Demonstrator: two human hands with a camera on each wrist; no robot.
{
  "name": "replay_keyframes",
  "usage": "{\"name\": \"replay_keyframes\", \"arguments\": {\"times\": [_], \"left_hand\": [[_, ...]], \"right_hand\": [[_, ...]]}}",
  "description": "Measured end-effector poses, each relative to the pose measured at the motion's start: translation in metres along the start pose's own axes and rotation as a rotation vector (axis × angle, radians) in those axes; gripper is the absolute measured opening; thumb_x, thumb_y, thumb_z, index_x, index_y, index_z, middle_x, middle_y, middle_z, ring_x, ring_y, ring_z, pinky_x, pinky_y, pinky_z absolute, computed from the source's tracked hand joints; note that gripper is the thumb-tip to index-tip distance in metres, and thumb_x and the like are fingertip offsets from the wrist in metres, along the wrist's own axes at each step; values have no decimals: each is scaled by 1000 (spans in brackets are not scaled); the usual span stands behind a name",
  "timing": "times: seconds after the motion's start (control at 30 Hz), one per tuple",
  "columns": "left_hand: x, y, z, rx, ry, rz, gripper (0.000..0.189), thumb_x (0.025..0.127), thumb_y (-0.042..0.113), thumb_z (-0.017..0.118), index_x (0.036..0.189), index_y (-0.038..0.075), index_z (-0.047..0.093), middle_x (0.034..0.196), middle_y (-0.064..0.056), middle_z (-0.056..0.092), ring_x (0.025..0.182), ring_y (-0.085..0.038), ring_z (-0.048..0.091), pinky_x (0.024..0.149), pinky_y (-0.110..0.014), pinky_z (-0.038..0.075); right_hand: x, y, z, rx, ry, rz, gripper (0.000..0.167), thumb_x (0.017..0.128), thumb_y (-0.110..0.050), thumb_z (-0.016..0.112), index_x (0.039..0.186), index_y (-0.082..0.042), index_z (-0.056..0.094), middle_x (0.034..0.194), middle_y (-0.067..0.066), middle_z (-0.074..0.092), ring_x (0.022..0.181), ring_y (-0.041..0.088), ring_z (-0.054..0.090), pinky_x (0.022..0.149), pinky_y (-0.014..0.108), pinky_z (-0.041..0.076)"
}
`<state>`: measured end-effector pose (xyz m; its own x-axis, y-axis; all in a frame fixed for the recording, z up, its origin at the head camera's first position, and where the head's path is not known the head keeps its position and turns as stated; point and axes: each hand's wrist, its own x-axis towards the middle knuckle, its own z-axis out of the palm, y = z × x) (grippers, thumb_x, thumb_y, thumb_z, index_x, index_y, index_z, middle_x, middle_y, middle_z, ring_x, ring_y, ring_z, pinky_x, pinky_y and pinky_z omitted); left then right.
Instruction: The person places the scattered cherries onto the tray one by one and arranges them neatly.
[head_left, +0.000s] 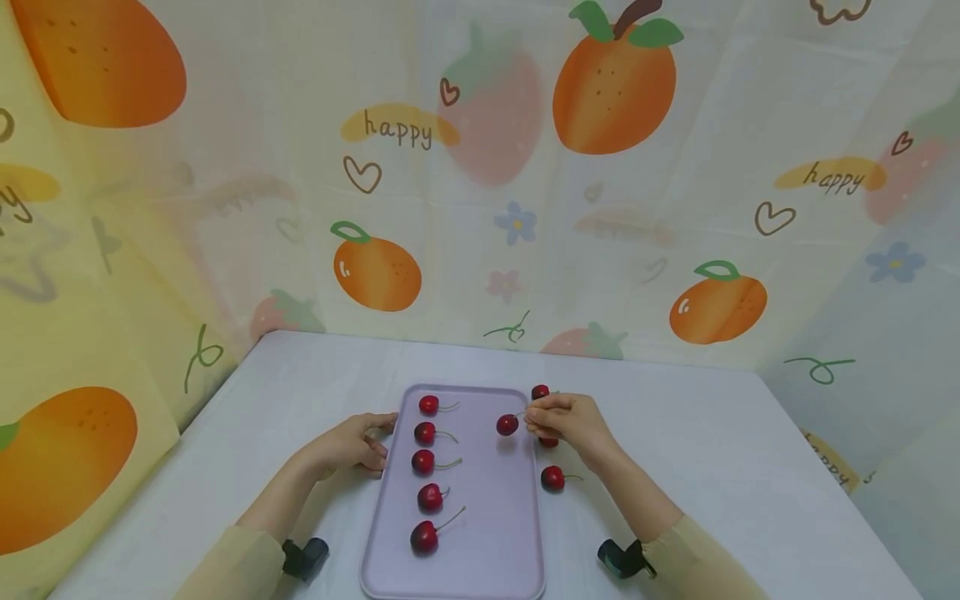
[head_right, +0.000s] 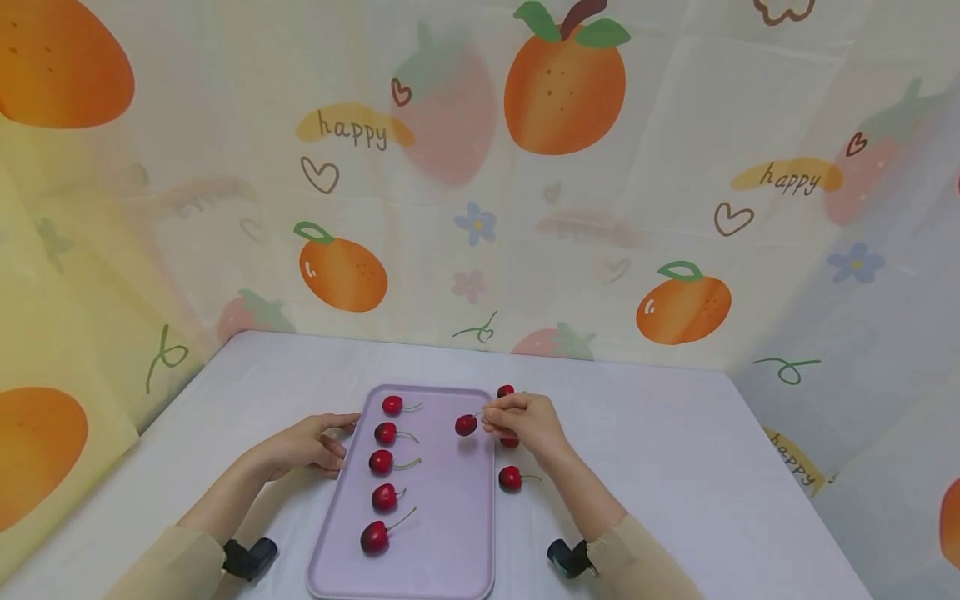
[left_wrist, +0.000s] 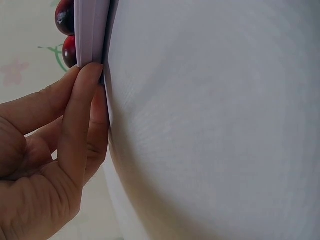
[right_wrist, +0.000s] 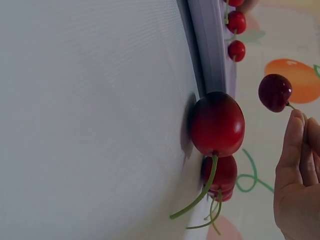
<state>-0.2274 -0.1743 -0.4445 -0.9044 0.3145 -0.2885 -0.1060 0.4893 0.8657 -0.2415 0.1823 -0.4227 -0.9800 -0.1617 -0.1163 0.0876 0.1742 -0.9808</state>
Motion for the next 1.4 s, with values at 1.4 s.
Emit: {"name": "replay_keyframes", "arguments": {"times": [1.4], "left_hand": [[0,0,0,-22,-14,-1,77,79,-9,67,149,-4,36,138,-26,47,81,-18,57,70,-31,61]], "right_hand": [[51,7,39,-33,76,-1,17,86,-7,74,99,5,73,86,13,77,71,8,71,75,30,63]]}}
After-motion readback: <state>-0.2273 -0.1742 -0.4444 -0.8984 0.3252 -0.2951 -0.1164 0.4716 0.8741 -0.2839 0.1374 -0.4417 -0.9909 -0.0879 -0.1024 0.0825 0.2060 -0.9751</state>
